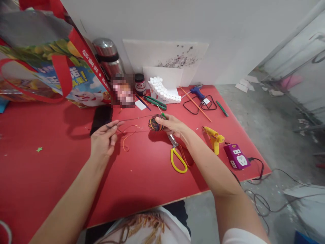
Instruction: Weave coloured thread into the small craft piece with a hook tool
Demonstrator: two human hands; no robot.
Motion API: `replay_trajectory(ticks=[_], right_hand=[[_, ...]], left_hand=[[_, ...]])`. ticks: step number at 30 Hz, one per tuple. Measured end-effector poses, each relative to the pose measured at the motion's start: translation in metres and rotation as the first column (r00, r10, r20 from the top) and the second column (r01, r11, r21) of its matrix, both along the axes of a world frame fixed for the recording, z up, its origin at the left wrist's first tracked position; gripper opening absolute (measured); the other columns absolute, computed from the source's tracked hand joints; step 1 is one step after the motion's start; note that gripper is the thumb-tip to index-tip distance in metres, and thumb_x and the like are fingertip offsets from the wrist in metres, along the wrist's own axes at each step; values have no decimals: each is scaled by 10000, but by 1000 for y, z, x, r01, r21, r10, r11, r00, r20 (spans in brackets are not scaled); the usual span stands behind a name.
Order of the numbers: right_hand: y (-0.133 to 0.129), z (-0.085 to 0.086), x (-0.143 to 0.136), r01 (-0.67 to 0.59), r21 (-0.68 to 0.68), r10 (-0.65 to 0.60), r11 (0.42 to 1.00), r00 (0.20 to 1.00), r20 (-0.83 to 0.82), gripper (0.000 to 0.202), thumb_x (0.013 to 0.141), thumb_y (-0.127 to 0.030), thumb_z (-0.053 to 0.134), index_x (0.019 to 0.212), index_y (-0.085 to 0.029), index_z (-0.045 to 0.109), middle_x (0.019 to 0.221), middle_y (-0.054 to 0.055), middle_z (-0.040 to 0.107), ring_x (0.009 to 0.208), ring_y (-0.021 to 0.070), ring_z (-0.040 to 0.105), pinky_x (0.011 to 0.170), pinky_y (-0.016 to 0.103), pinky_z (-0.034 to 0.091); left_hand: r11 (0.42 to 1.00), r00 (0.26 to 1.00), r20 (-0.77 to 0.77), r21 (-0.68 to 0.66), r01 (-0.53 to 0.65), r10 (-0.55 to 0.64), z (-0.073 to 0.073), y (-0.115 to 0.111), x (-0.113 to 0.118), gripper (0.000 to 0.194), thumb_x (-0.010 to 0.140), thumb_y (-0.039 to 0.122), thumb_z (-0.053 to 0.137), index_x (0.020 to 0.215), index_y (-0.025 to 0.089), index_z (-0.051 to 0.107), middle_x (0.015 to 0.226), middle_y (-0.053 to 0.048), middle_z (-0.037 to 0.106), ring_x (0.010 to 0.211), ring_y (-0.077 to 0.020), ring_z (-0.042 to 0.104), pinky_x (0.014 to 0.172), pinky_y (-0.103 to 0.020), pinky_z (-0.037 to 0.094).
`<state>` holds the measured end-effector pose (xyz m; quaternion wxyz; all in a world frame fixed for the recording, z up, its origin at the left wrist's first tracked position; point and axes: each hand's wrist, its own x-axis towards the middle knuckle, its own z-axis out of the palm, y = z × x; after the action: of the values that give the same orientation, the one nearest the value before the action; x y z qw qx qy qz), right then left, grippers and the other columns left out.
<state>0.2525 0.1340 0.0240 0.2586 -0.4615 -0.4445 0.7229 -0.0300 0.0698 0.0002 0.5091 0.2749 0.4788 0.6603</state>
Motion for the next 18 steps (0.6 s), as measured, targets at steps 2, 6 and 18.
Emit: replay_trajectory(ticks=[2,6,18], right_hand=[[-2,3,6,11,14,-12,1000,999,47,660,650,-663,926,1027,-216,621,615,-71,521,436,27,240,403,189,87],[-4,6,18,40,37,-44,999,991,125,634,658,-615,939,1031,-195,645,596,-76,510,443,27,237,405,190,98],[-14,35,20,-151,58,151,987,988,-9,698,592,-589,980,1066,-161,700,702,-23,648,478,48,415,411,174,254]], left_hand=[[994,994,10,-5,-109,109,5,1,-12,205,777,49,767,966,117,806,1026,-141,837,317,19,361,308,-147,206],[961,958,85,-6,-276,275,25,-4,-47,267,880,-62,592,1018,109,743,1012,-91,839,335,3,310,343,-150,237],[933,937,54,-94,348,-344,37,-26,-38,547,838,43,717,1368,170,674,984,-138,835,303,16,288,318,-141,123]])
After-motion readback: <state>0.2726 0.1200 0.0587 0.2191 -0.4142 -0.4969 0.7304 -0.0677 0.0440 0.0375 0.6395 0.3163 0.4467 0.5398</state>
